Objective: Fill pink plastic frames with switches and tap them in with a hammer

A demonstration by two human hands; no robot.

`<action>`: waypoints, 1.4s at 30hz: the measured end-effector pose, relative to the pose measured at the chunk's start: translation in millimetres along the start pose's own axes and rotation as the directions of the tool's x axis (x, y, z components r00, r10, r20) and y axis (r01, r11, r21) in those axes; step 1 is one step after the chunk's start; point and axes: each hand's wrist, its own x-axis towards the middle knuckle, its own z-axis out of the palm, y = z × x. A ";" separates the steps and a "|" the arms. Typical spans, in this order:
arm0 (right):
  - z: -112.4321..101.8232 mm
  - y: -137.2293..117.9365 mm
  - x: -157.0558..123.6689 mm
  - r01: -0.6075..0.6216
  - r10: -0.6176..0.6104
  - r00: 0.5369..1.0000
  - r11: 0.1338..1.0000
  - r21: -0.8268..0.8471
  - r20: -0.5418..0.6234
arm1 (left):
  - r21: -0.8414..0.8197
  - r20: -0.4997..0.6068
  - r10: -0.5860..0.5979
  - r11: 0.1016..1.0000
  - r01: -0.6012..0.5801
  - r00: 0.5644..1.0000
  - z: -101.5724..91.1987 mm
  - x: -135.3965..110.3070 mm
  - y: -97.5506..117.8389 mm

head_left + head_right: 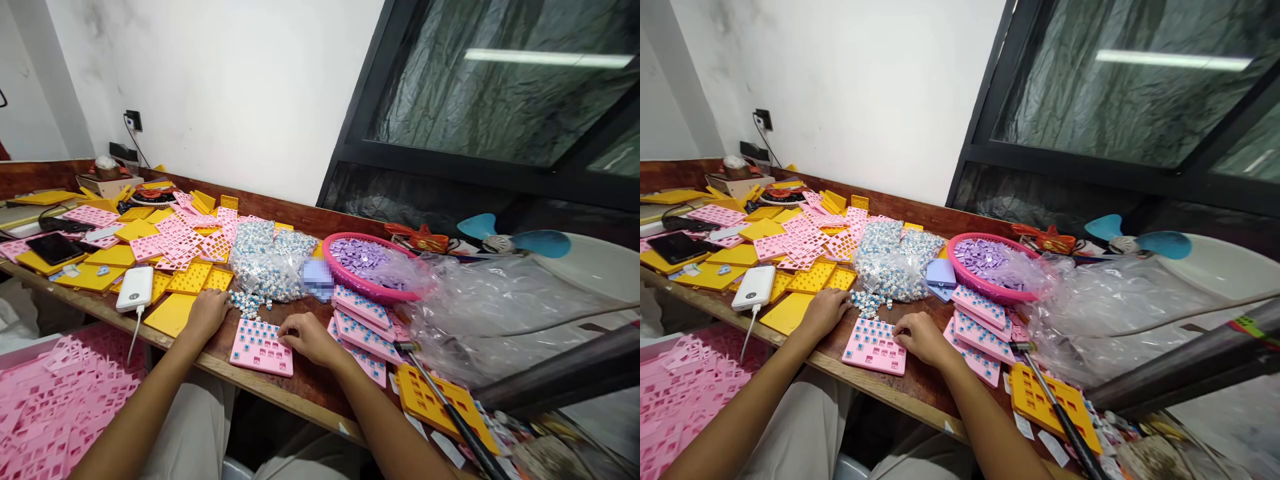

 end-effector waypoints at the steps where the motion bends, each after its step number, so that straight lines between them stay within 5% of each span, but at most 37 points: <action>1: -0.1 0.4 0.0 0.001 -0.001 1.000 1.000 0.004 0.003 | -0.011 -0.001 -0.007 1.000 0.007 1.000 0.2 -0.6 0.9; 5: 0.5 1.8 0.5 -0.007 0.007 1.000 1.000 -0.003 0.002 | -0.231 -0.023 -0.064 0.971 0.057 0.998 -3.4 -10.3 5.3; 9: 1.2 1.6 1.1 0.007 -0.007 1.000 1.000 -0.012 0.009 | -0.653 -0.048 -0.081 0.757 0.030 0.996 -8.5 -28.8 27.0; 12: 1.1 0.4 1.2 -0.006 0.006 1.000 1.000 -0.003 0.001 | -0.752 -0.072 0.036 0.655 -0.078 0.997 -10.1 -42.8 54.3; 17: 3.1 -2.8 1.1 0.012 -0.010 1.000 0.996 -0.089 0.019 | -0.663 -0.063 0.216 0.721 -0.203 0.974 -0.6 -54.2 83.4; 27: 5.0 -4.3 6.0 0.016 0.003 0.995 0.981 -0.193 0.095 | -0.508 -0.122 0.227 0.822 -0.257 0.966 10.3 -61.1 87.3; 30: -2.7 -2.5 22.9 0.007 0.002 0.995 0.995 -0.095 0.102 | -0.510 -0.146 0.219 0.819 -0.263 0.965 8.8 -64.0 86.0; 34: 2.9 1.9 62.2 0.013 -0.014 1.000 0.975 -0.223 -0.004 | -0.490 -0.154 0.227 0.828 -0.274 0.962 13.5 -65.7 84.1; 42: 34.1 10.1 106.5 0.060 -0.028 0.995 0.940 -0.335 0.099 | -0.380 -0.170 0.255 0.874 -0.302 0.952 19.8 -65.4 84.5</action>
